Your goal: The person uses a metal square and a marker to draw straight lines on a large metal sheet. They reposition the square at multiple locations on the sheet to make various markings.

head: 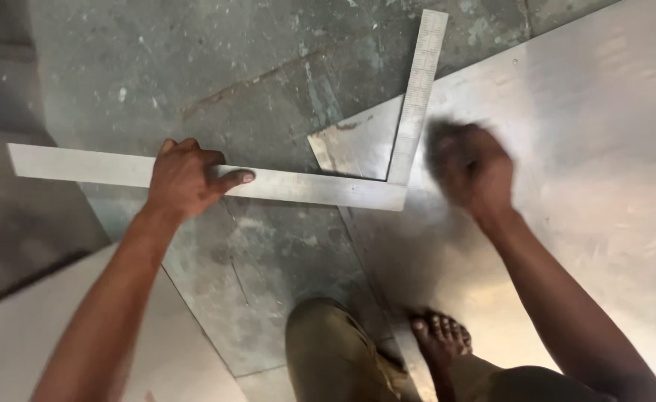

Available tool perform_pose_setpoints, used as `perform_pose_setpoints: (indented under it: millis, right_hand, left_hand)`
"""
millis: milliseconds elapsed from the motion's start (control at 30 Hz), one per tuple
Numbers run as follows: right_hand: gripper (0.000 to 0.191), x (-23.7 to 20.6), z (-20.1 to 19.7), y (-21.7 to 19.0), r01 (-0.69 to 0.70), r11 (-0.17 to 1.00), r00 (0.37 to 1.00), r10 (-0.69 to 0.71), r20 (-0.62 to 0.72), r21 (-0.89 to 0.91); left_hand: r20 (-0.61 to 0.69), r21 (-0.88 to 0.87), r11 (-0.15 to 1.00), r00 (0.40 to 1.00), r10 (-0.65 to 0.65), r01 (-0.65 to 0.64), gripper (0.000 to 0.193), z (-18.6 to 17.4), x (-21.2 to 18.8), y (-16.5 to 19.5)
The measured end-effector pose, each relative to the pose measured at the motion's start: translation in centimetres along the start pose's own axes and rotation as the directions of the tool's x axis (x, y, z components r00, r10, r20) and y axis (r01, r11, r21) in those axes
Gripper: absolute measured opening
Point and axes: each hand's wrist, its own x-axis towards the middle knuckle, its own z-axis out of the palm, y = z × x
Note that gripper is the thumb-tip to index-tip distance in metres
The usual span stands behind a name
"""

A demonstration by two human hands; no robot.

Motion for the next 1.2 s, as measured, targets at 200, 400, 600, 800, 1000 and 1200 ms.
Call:
perform_pose_setpoints:
  millis: [200,400,600,800,1000,1200]
  right_hand:
    - [0.032,4.5,1.7,1.9,-0.022,0.908,0.96,-0.098,-0.264,-0.418]
    - [0.041,6.9,-0.6,1.0,-0.024,0.865,0.972,-0.097,-0.214,-0.502]
    - [0.04,8.7,-1.1,1.1,-0.019,0.852,0.976,-0.099,-0.196,-0.522]
    - [0.041,9.7,-2.7,1.1,-0.03,0.857,0.974,-0.091,-0.208,-0.514]
    - [0.04,8.7,-3.2,1.9,-0.037,0.887,0.975,-0.069,-0.211,-0.46]
    - [0.039,7.8,-3.5,1.6,-0.014,0.888,0.974,-0.092,-0.207,-0.459]
  left_hand:
    - [0.31,-0.008,0.997,0.948,-0.074,0.08,0.07,-1.6,6.0,-5.7]
    - [0.088,0.067,0.994,0.993,0.077,-0.084,0.072,-3.5,9.4,-5.9]
    - [-0.017,-0.066,0.997,0.999,0.041,-0.042,0.074,-2.4,10.3,-6.8]
    - [0.138,-0.072,0.997,0.99,0.003,0.007,0.071,-3.1,12.0,-6.3]
    - [0.178,-0.045,0.999,0.984,-0.003,0.011,0.073,-3.1,12.1,-5.4]
    - [0.264,-0.08,0.994,0.963,-0.05,0.074,0.071,-3.0,11.2,-5.7]
